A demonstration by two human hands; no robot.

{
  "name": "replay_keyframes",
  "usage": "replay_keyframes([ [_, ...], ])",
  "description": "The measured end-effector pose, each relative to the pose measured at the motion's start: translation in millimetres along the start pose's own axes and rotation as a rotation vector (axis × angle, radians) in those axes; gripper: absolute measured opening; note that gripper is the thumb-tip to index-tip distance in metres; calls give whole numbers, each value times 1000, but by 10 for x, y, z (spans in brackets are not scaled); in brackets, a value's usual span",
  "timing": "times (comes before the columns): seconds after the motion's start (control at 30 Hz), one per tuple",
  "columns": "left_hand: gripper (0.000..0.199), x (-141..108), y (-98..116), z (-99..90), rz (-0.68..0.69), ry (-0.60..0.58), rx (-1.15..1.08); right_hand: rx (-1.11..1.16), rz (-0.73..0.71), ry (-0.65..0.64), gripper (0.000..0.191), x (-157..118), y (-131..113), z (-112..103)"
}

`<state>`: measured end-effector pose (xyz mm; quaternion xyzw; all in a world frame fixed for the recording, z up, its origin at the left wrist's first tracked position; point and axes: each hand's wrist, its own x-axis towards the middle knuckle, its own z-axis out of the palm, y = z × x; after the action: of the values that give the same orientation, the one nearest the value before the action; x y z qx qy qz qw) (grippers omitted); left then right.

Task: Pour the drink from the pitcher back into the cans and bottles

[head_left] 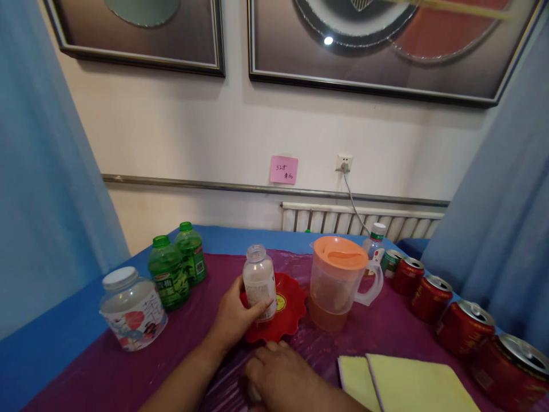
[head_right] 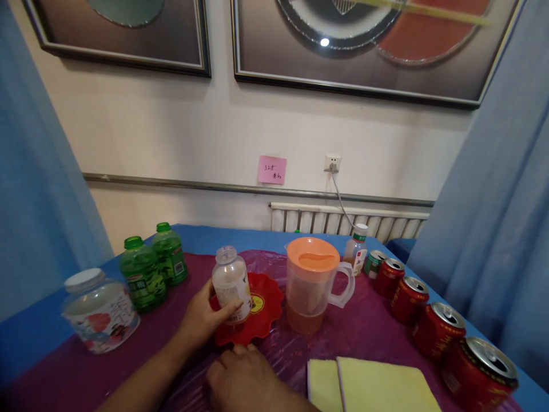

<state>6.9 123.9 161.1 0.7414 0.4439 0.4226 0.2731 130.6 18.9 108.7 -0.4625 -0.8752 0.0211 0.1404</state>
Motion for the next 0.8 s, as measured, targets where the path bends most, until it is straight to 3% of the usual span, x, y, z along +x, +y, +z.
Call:
replay_keyframes([
  [0.2, 60, -17, 55, -7, 31, 5, 40, -45, -34, 30, 40, 11, 29, 99],
  [0.4, 59, 0, 68, -5, 35, -4, 46, -46, -44, 101, 46, 16, -11, -41],
  [0.63, 55, 3, 47, -4, 69, 38, 66, 121, -106, 491, 28, -85, -129, -397],
  [0.73, 58, 3, 32, 0, 80, 28, 49, 141, -108, 614, 37, -360, -76, -663],
  [0.8, 60, 6, 4, 10, 93, 21, 34, 115, 17, 709, 47, -585, 83, -827],
])
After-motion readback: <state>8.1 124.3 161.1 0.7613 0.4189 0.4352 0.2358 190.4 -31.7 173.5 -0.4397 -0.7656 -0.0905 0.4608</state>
